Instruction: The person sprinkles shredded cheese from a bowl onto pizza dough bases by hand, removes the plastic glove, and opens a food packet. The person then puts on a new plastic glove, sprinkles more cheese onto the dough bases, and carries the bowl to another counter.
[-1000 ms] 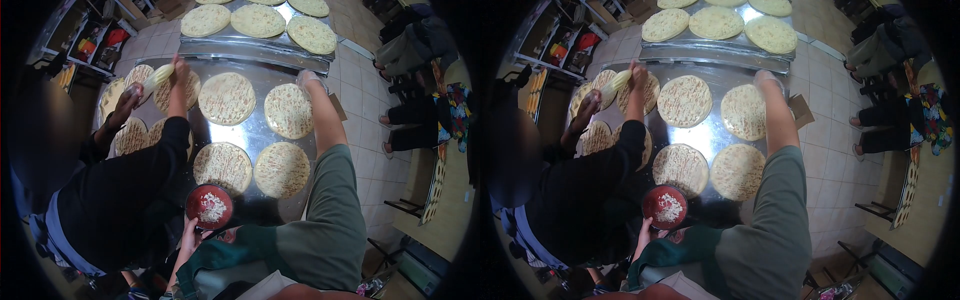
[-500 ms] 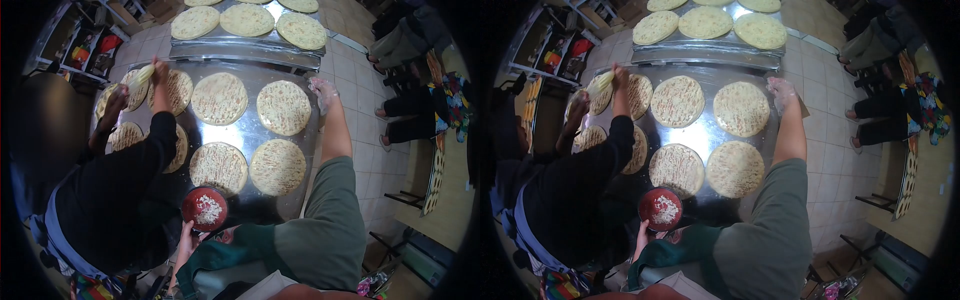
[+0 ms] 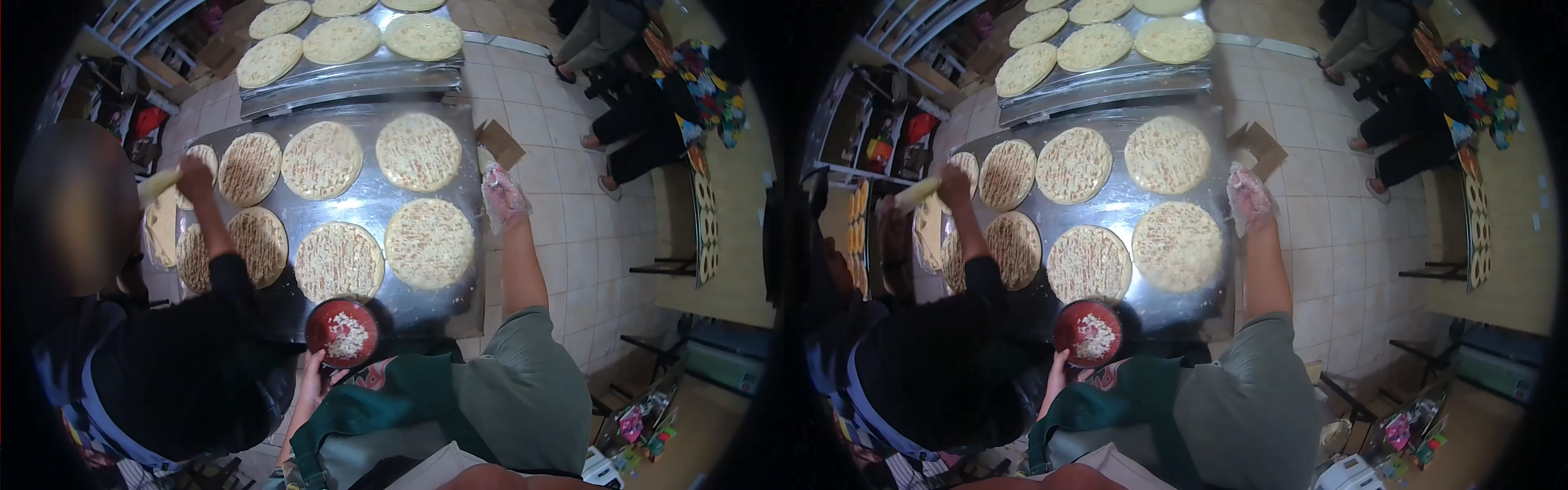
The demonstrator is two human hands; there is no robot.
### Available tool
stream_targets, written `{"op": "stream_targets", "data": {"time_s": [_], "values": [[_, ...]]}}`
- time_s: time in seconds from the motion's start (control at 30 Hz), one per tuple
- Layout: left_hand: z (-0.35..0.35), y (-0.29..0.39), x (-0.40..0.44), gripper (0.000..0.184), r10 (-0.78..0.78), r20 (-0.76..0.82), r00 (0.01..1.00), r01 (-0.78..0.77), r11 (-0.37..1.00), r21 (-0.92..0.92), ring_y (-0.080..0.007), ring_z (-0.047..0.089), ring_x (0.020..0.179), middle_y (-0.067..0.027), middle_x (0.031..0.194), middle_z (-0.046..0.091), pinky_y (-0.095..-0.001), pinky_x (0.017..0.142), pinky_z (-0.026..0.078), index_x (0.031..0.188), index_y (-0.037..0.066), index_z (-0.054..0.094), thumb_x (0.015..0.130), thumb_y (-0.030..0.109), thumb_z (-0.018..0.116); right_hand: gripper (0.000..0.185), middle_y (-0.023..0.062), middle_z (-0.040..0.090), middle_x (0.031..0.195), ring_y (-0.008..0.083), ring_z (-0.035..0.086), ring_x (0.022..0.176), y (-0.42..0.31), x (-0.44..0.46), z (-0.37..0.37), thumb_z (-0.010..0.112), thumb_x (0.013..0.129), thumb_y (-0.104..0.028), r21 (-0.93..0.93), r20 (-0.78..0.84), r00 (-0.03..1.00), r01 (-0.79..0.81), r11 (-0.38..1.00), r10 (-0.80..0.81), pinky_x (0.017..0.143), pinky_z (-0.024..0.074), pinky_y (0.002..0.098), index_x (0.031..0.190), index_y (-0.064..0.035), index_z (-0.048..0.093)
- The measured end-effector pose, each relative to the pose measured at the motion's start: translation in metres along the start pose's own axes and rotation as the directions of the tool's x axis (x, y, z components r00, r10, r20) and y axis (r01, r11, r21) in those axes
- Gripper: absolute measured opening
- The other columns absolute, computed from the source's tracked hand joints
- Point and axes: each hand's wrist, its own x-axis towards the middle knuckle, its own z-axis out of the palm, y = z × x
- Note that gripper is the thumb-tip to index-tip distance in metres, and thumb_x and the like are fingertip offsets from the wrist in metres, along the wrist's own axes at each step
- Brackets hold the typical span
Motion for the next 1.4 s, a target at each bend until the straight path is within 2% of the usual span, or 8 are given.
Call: {"op": "stream_targets", "data": {"time_s": [0.4,0.77,0.9,0.97,1.1,1.2,1.3,1.4], "values": [[0.022,-0.065,0.043,0.046,-0.175,0.283,0.943,0.111,0.967,0.227,-0.0238,0.044,0.104,-0.0078,0.116,0.038,-0.0332,0.078,0.046,0.123,0.012,0.026,0.081,0.016,0.045,0.016,0.0050,0.047,0.073,0.0138,0.045,0.065,0.033,-0.169,-0.007,0.051,0.072,0.005,0.431,0.219,0.963,0.048,0.901,-0.156,0.062,0.0418,0.0246,0.086,-0.0023,0.049],[0.009,-0.097,0.024,0.061,-0.073,0.050,0.996,0.069,0.994,0.081,-0.0238,0.038,0.099,-0.0080,0.114,0.030,-0.0384,0.077,0.041,0.119,0.016,0.028,0.072,0.042,0.057,0.012,0.0063,0.046,0.066,0.0158,0.044,0.059,0.027,-0.267,-0.017,0.054,0.069,0.002,0.437,-0.119,0.953,0.303,0.847,-0.280,0.054,0.0400,0.0260,0.077,-0.0036,0.048],[0.017,-0.105,-0.012,0.048,0.064,-0.247,0.967,0.003,0.965,0.264,-0.0171,0.043,0.078,-0.0048,0.092,0.040,-0.0300,0.064,0.038,0.113,0.014,0.035,0.075,0.039,0.051,0.010,0.0054,0.042,0.062,0.0150,0.041,0.054,0.019,-0.296,-0.016,0.051,0.064,0.001,0.453,0.099,0.930,0.274,0.848,-0.353,0.051,0.0376,0.0250,0.067,-0.0044,0.043],[0.038,-0.114,-0.016,0.045,0.095,0.009,0.995,-0.090,0.910,0.404,-0.0167,0.044,0.077,-0.0048,0.089,0.042,-0.0304,0.065,0.038,0.111,0.013,0.038,0.076,0.039,0.049,0.018,0.0042,0.037,0.057,0.0146,0.036,0.053,0.019,-0.308,-0.013,0.053,0.060,-0.007,0.571,0.168,0.936,0.163,0.804,-0.309,0.050,0.0311,0.0235,0.056,-0.0070,0.036],[0.130,-0.138,-0.036,0.050,-0.406,0.377,0.833,0.045,0.727,0.685,-0.0184,0.049,0.086,-0.0083,0.098,0.050,-0.0328,0.075,0.041,0.110,0.007,0.042,0.080,0.047,0.041,0.018,0.0023,0.031,0.057,0.0122,0.031,0.049,0.015,-0.343,0.013,0.048,0.057,-0.001,0.618,0.293,0.934,-0.023,0.786,-0.203,0.047,0.0312,0.0225,0.055,-0.0083,0.031],[0.184,-0.172,-0.031,0.057,-0.793,0.524,0.312,0.400,0.609,0.685,-0.0201,0.049,0.097,-0.0103,0.109,0.049,-0.0344,0.081,0.041,0.110,0.003,0.044,0.081,0.052,0.034,0.018,0.0024,0.030,0.057,0.0118,0.031,0.049,0.015,-0.367,0.019,0.049,0.059,-0.004,0.588,0.327,0.928,-0.050,0.807,-0.180,0.046,0.0290,0.0223,0.056,-0.0084,0.031],[0.215,-0.193,-0.055,0.046,-0.709,0.621,0.335,0.330,0.706,0.627,-0.0195,0.049,0.096,-0.0087,0.104,0.052,-0.0337,0.083,0.040,0.107,0.007,0.046,0.084,0.044,0.035,0.015,0.0031,0.029,0.056,0.0141,0.030,0.052,0.002,-0.402,0.021,0.043,0.063,-0.008,0.275,0.216,0.959,0.123,0.953,-0.186,0.048,0.0276,0.0236,0.056,-0.0076,0.030],[0.218,-0.214,-0.048,0.041,-0.744,0.582,0.327,0.376,0.668,0.642,-0.0193,0.049,0.097,-0.0071,0.105,0.051,-0.0333,0.083,0.040,0.106,0.008,0.048,0.085,0.040,0.034,0.015,0.0033,0.028,0.056,0.0152,0.030,0.051,-0.009,-0.412,0.003,0.044,0.063,-0.007,0.548,0.299,0.941,-0.031,0.836,-0.161,0.048,0.0279,0.0242,0.056,-0.0072,0.030]]}}
